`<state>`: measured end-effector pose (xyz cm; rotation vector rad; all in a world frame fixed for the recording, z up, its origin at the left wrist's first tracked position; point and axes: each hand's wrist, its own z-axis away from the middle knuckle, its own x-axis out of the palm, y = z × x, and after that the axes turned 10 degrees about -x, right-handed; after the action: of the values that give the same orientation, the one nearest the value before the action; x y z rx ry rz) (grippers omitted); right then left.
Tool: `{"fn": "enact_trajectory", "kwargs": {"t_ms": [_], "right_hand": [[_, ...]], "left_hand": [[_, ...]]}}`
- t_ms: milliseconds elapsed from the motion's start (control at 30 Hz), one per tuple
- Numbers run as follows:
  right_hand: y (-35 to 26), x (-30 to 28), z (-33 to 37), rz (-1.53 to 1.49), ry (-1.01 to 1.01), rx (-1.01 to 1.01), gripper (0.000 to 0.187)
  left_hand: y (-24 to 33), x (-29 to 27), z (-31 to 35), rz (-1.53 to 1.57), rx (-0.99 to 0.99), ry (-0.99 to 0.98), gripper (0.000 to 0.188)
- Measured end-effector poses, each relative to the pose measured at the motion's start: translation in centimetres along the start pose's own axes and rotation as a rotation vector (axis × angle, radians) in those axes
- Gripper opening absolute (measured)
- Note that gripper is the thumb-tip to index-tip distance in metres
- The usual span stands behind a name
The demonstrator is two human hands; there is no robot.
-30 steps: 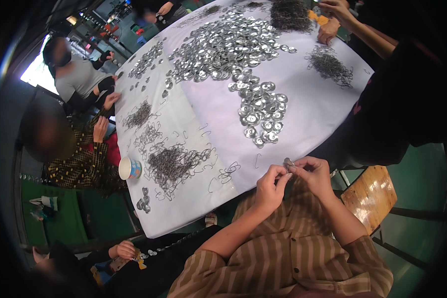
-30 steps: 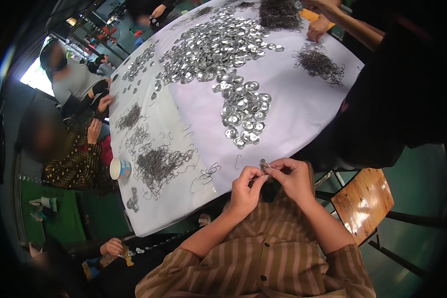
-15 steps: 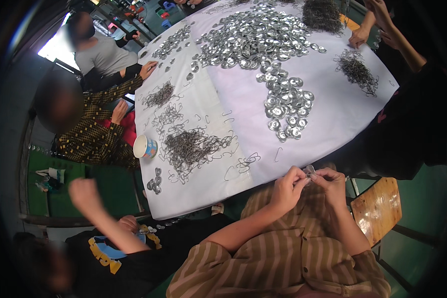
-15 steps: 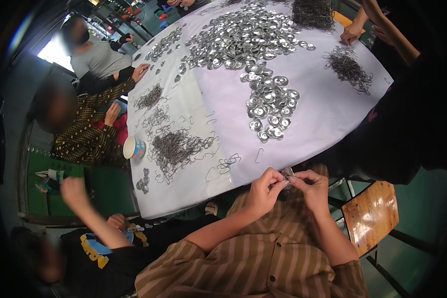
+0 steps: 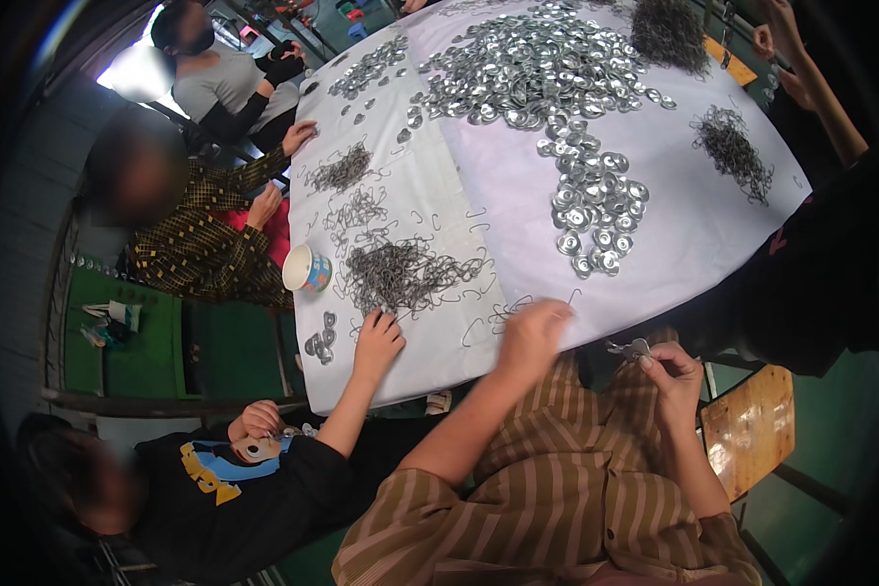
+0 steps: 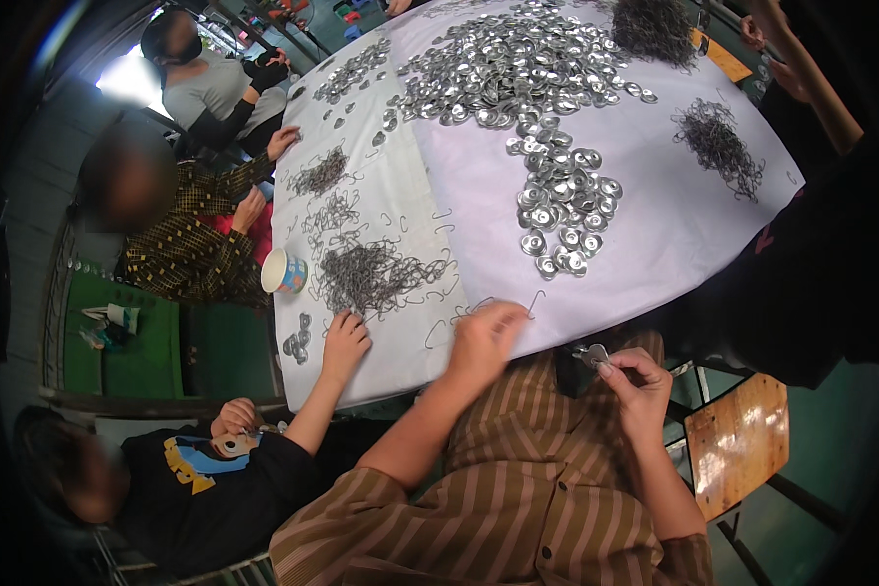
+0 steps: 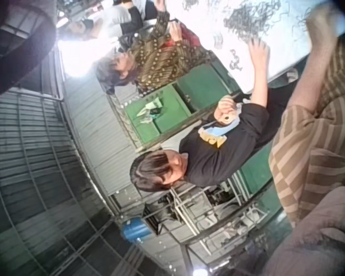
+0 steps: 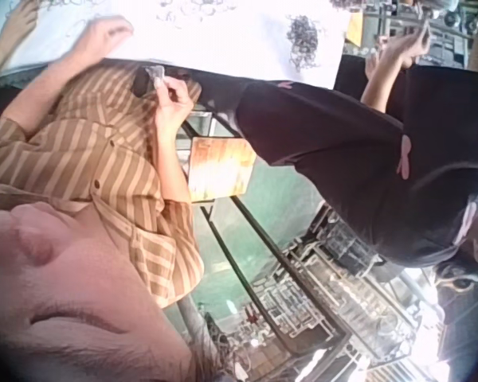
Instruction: The person assembles small metal discs and wire loops by hand at a table with several coworkers. They pick up discs and loops, connect them into a chain, and occasionally lift the chain to inspect it.
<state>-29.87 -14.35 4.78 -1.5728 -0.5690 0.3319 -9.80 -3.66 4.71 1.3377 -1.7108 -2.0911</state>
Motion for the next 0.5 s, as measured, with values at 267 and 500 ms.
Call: {"fn": "enact_trajectory", "kwargs": {"t_ms": [267,500], "right_hand": [[0.8,0.1,-0.3,0.088,-0.053,-0.033,0.008],[1.3,0.4,-0.2,0.058,-0.048,-0.003,0.008]], "left_hand": [[-5.8,-3.8,-5.1,-0.869,-0.038,0.117,0.013],[-7.1,-5.8,-7.2,-0.645,-0.028,0.277,0.012]]}}
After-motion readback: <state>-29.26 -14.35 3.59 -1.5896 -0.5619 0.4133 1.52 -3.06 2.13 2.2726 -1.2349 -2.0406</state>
